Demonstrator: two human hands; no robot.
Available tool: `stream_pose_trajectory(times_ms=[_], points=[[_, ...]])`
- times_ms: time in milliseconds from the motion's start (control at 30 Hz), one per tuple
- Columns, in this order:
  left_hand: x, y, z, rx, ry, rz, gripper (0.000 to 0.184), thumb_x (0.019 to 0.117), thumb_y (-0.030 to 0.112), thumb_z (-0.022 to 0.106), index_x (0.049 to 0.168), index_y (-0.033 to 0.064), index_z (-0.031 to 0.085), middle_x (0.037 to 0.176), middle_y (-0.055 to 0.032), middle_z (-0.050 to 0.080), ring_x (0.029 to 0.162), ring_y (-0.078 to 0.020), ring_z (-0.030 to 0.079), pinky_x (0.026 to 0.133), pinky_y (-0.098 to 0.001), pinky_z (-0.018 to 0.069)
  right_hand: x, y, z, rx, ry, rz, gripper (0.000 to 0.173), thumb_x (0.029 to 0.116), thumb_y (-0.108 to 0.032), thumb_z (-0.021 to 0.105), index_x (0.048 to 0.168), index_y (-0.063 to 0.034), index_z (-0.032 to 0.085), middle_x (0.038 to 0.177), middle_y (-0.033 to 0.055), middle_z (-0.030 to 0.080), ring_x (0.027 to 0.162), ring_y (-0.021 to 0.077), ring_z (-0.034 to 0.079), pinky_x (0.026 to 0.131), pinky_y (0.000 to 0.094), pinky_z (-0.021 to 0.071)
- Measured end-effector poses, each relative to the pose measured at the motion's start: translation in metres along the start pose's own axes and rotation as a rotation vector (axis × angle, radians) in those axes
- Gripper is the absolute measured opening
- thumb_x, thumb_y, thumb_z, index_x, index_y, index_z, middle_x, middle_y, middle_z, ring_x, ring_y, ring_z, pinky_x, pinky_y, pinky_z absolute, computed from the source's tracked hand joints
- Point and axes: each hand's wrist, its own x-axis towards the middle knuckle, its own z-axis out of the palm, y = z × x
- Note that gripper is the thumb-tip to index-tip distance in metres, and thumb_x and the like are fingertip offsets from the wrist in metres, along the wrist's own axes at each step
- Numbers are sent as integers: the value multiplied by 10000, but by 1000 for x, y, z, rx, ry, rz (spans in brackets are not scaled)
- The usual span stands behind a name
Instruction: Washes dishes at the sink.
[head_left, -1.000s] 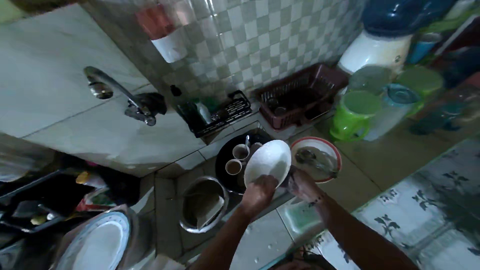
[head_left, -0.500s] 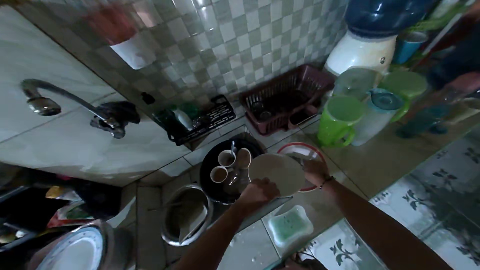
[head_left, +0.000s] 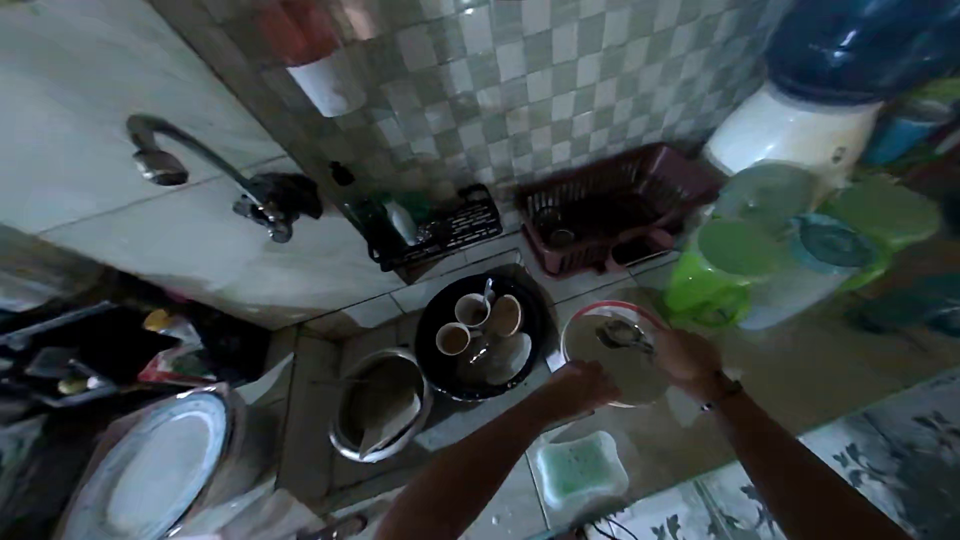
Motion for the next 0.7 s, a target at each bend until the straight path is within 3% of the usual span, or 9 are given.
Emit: stream_pose_trajectory(times_ms=[167, 333, 500, 600, 700], points=[[9, -2, 15, 23, 102, 24, 210, 973, 19, 602, 1097, 119, 740, 1113, -89, 727, 1115, -324, 664, 920, -511, 554, -1, 0, 8, -37, -11, -39, 301, 985, -202, 635, 1185, 19, 672, 1163, 269, 681, 1100, 450, 660, 869, 628, 521], [15, -8, 33, 41, 94, 12, 193, 986, 81, 621, 1131, 135, 736, 1159, -85, 711, 1157, -313, 642, 1008, -499, 509, 13, -2, 21, -62, -20, -57, 279, 1001, -210, 600, 1183, -19, 690, 1181, 247, 686, 1108, 431, 665, 866, 623, 529], [19, -12, 44, 40, 83, -26, 237, 980, 39, 591, 1148, 138, 727, 1199, -93, 696, 1200, -319, 622, 1074, -516, 468, 19, -7, 29, -78, -41, -49, 256, 1003, -188, 593, 1165, -13, 688, 1180, 247, 685, 1114, 431, 663, 866, 609, 533], [17, -15, 44, 0, 38, -55, 253, 972, 23, 600, 1163, 133, 723, 1277, -108, 668, 1258, -334, 591, 1166, -572, 363, 24, -6, 35, -67, -54, -43, 244, 993, -177, 602, 1157, -21, 694, 1172, 243, 689, 1109, 431, 663, 864, 616, 530], [8, -19, 38, -128, 11, -97, 271, 962, 42, 626, 1197, 137, 720, 1337, -100, 654, 1352, -331, 532, 1232, -629, 199, 25, -9, 37, -57, -40, -18, 257, 986, -186, 606, 1157, -19, 701, 1167, 239, 694, 1108, 427, 666, 869, 612, 529]])
